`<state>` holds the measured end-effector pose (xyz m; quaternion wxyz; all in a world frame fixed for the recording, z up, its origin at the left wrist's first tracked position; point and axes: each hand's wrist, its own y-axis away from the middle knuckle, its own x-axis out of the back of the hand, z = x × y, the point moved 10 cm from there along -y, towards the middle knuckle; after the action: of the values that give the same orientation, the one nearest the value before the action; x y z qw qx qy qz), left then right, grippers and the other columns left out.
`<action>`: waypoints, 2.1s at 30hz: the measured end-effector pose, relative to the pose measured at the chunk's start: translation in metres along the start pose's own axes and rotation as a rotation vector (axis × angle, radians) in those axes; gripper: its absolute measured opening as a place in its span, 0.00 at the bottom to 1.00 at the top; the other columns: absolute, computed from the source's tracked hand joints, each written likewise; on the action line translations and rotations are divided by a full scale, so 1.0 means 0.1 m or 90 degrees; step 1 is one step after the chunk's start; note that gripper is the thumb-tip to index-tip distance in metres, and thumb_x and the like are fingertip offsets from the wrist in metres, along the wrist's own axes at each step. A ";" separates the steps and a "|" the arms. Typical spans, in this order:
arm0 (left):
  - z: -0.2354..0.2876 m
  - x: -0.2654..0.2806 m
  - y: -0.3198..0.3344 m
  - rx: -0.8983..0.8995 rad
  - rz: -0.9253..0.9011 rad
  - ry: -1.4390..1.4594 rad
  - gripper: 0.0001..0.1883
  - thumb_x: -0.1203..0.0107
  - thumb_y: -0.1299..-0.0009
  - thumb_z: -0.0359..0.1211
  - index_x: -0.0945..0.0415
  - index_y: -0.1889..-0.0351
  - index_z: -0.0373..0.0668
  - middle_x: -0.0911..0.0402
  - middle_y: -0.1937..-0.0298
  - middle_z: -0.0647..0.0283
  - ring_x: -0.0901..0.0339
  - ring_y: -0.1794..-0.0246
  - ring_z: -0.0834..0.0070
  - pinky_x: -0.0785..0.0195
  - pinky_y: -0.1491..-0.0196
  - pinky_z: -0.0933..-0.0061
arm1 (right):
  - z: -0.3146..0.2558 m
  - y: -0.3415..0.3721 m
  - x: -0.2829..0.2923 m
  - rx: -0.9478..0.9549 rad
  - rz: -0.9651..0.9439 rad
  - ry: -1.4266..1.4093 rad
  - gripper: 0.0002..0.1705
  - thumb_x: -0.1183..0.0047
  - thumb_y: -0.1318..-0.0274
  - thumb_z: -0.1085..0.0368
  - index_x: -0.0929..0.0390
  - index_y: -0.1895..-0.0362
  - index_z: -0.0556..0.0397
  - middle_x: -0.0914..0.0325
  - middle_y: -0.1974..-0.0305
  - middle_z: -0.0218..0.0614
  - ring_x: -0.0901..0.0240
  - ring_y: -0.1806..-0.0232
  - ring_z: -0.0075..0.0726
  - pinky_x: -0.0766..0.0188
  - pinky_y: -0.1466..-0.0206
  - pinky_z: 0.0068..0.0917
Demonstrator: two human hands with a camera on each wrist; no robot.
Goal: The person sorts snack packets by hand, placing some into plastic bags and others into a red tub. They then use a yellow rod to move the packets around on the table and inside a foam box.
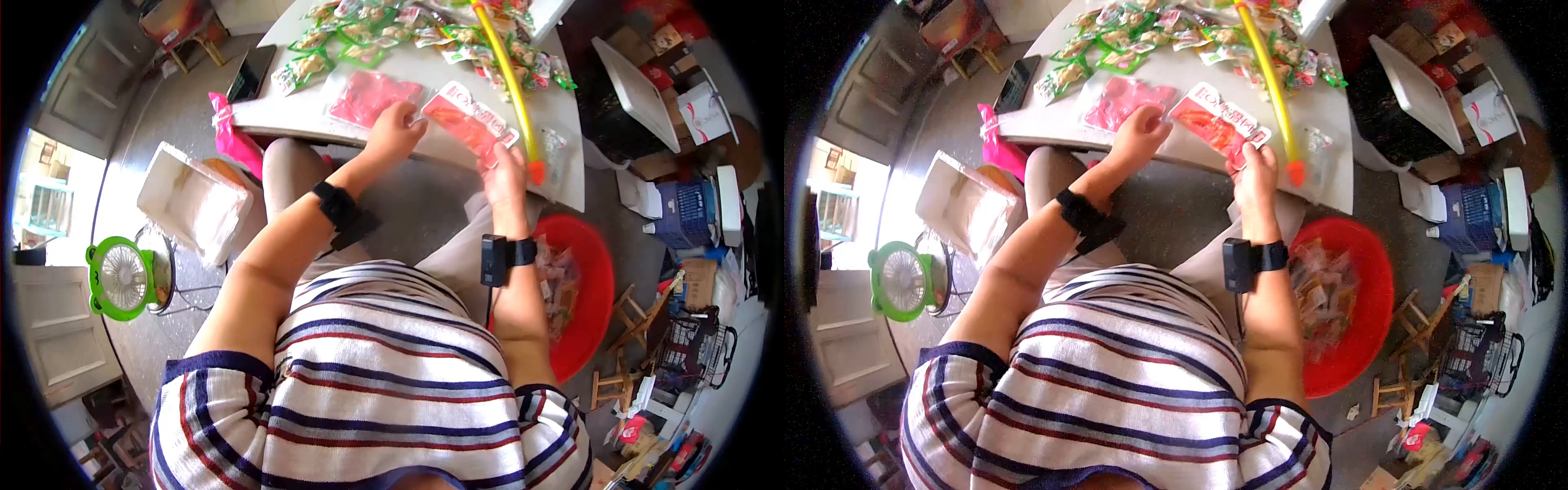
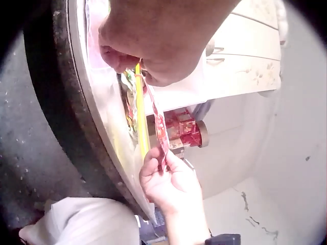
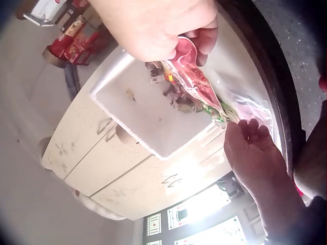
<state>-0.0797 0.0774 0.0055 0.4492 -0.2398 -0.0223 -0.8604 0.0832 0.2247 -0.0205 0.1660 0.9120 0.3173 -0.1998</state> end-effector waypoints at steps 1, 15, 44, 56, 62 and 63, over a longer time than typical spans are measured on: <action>-0.05 -0.01 -0.01 0.027 0.022 0.072 0.23 0.48 0.46 0.40 0.36 0.56 0.35 0.28 0.64 0.53 0.30 0.63 0.68 0.37 0.62 0.72 | -0.04 0.03 -0.07 0.024 -0.034 -0.022 0.08 0.59 0.50 0.68 0.34 0.63 0.53 0.30 0.68 0.33 0.32 0.71 0.25 0.32 0.73 0.21; 0.33 -0.17 0.44 0.229 -0.400 0.840 0.07 0.62 0.43 0.22 0.33 0.73 0.42 0.27 0.68 0.59 0.29 0.69 0.70 0.34 0.67 0.72 | 0.05 0.52 -0.29 -0.091 -0.199 -0.001 0.10 0.57 0.55 0.69 0.33 0.64 0.46 0.32 0.62 0.30 0.36 0.59 0.27 0.36 0.60 0.31; 0.14 -0.06 -0.03 -0.095 -0.041 -0.396 0.15 0.50 0.49 0.42 0.29 0.71 0.40 0.30 0.65 0.53 0.32 0.60 0.59 0.37 0.59 0.63 | -0.13 -0.06 0.27 0.100 0.070 -0.082 0.11 0.55 0.54 0.74 0.38 0.64 0.56 0.33 0.66 0.40 0.32 0.65 0.38 0.32 0.63 0.35; 0.05 -0.01 -0.08 -0.093 -0.013 -0.260 0.09 0.57 0.45 0.35 0.30 0.75 0.40 0.29 0.70 0.53 0.31 0.66 0.56 0.38 0.65 0.60 | 0.03 -0.29 0.14 0.060 0.037 -0.073 0.11 0.53 0.55 0.74 0.37 0.65 0.56 0.31 0.69 0.39 0.30 0.70 0.35 0.30 0.70 0.32; 0.23 -0.05 0.05 -0.203 -0.006 -0.312 0.09 0.57 0.45 0.35 0.32 0.78 0.40 0.30 0.73 0.54 0.31 0.72 0.56 0.37 0.69 0.59 | 0.18 -0.29 0.05 -0.022 -0.001 -0.104 0.09 0.54 0.55 0.74 0.37 0.66 0.54 0.31 0.68 0.37 0.30 0.69 0.35 0.30 0.69 0.32; 0.25 -0.06 0.07 -0.214 0.000 -0.317 0.08 0.57 0.45 0.34 0.32 0.79 0.40 0.30 0.74 0.54 0.31 0.73 0.56 0.37 0.70 0.59 | 0.22 -0.28 0.01 -0.032 -0.016 -0.113 0.09 0.54 0.55 0.74 0.37 0.66 0.53 0.31 0.68 0.37 0.30 0.68 0.36 0.30 0.68 0.33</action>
<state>-0.0613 0.0836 0.0241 0.3840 -0.5143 0.0108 -0.7668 0.0601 0.2368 -0.0445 0.2140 0.8821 0.3176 -0.2742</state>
